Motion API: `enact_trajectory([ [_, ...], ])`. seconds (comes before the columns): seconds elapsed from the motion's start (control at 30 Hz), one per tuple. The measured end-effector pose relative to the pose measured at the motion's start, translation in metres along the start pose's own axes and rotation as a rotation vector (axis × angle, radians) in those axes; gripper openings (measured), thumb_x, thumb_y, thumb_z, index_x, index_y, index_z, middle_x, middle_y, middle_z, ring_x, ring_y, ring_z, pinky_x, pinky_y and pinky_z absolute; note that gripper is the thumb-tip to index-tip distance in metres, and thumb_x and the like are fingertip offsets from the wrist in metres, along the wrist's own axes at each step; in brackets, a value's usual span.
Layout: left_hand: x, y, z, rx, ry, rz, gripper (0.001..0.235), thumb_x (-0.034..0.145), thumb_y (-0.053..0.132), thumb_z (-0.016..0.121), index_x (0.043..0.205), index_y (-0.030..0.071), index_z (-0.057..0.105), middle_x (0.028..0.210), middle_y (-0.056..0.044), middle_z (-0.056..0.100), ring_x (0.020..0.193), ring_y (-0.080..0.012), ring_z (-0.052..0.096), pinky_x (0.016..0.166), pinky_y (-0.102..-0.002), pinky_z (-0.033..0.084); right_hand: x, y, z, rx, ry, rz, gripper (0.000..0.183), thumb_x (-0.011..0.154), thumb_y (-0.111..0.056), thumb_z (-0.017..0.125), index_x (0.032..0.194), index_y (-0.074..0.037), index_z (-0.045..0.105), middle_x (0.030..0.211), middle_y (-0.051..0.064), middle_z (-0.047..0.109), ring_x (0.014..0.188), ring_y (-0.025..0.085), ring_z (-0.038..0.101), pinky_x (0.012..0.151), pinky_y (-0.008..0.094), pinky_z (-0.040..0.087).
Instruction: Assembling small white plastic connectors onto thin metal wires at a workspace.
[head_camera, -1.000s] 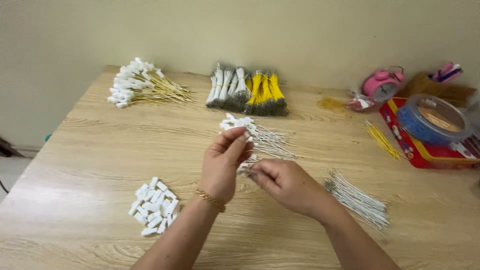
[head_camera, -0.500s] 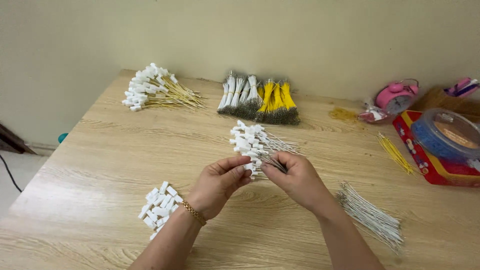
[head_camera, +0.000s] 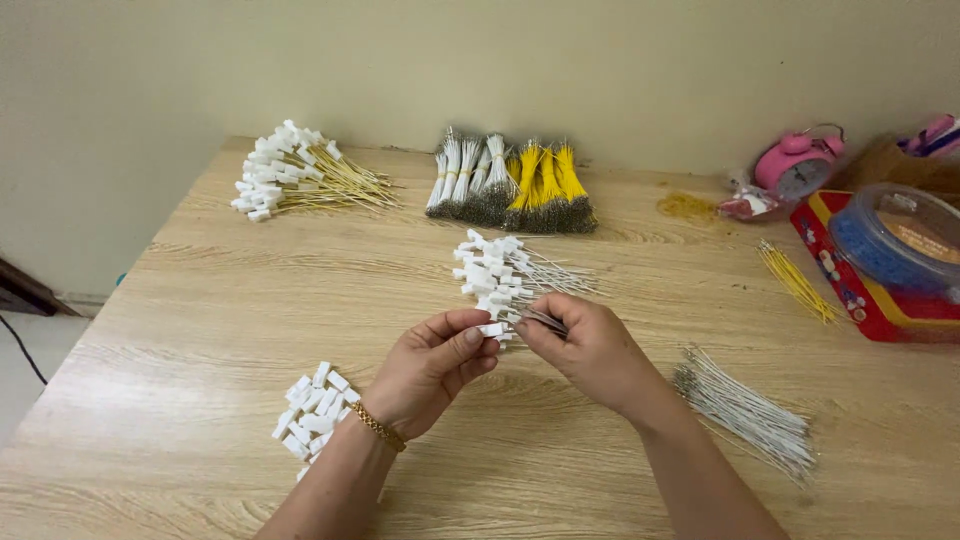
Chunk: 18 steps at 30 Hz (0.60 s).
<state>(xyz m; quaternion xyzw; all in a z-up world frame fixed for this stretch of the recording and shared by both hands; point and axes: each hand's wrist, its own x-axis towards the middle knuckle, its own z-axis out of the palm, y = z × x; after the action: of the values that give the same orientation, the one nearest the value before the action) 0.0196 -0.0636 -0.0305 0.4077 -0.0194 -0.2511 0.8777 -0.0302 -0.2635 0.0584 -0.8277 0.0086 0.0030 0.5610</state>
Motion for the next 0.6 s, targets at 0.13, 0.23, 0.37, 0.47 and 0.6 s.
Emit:
enact_trajectory([
  [0.13, -0.001, -0.001, 0.001, -0.003, -0.004, -0.009, 0.023, 0.093, 0.002, 0.068, 0.114, -0.005, 0.069, 0.101, -0.015, 0.073, 0.091, -0.0275, 0.077, 0.081, -0.035, 0.065, -0.003, -0.004, 0.003, -0.03, -0.014, 0.001, 0.013, 0.091, -0.014, 0.073, 0.09, -0.001, 0.075, 0.061, 0.003, 0.056, 0.063, 0.013, 0.046, 0.057, 0.028, 0.039],
  [0.23, -0.002, 0.004, 0.002, -0.002, 0.017, -0.003, 0.023, 0.093, 0.003, 0.068, 0.114, -0.004, 0.069, 0.104, -0.016, 0.074, 0.092, -0.0289, 0.077, 0.083, -0.037, 0.065, -0.002, -0.004, 0.004, -0.009, -0.034, 0.007, 0.014, 0.094, -0.013, 0.07, 0.092, -0.001, 0.074, 0.063, 0.002, 0.056, 0.065, 0.013, 0.045, 0.058, 0.028, 0.038],
  [0.37, -0.001, 0.008, 0.0, -0.022, 0.013, -0.009, 0.024, 0.095, 0.004, 0.065, 0.118, -0.004, 0.066, 0.103, -0.02, 0.074, 0.091, -0.0298, 0.077, 0.08, -0.037, 0.065, -0.001, 0.0, 0.002, -0.023, -0.033, -0.004, 0.016, 0.095, -0.016, 0.07, 0.092, -0.001, 0.074, 0.063, 0.003, 0.058, 0.065, 0.014, 0.046, 0.059, 0.028, 0.04],
  [0.47, 0.0, 0.007, -0.001, -0.009, 0.001, -0.008, 0.023, 0.095, 0.004, 0.065, 0.117, -0.003, 0.066, 0.103, -0.021, 0.074, 0.092, -0.0295, 0.077, 0.081, -0.037, 0.066, -0.002, 0.0, -0.001, -0.031, -0.022, -0.004, 0.016, 0.094, -0.016, 0.071, 0.09, -0.001, 0.074, 0.063, 0.003, 0.057, 0.065, 0.014, 0.046, 0.059, 0.028, 0.04],
  [0.6, -0.003, 0.007, 0.002, 0.003, -0.001, -0.001, 0.022, 0.095, 0.003, 0.065, 0.116, -0.004, 0.066, 0.102, -0.022, 0.074, 0.092, -0.0318, 0.077, 0.081, -0.04, 0.066, -0.004, -0.001, -0.003, -0.061, -0.034, -0.003, 0.016, 0.093, -0.017, 0.072, 0.089, -0.001, 0.074, 0.063, 0.003, 0.057, 0.065, 0.014, 0.046, 0.058, 0.029, 0.041],
])
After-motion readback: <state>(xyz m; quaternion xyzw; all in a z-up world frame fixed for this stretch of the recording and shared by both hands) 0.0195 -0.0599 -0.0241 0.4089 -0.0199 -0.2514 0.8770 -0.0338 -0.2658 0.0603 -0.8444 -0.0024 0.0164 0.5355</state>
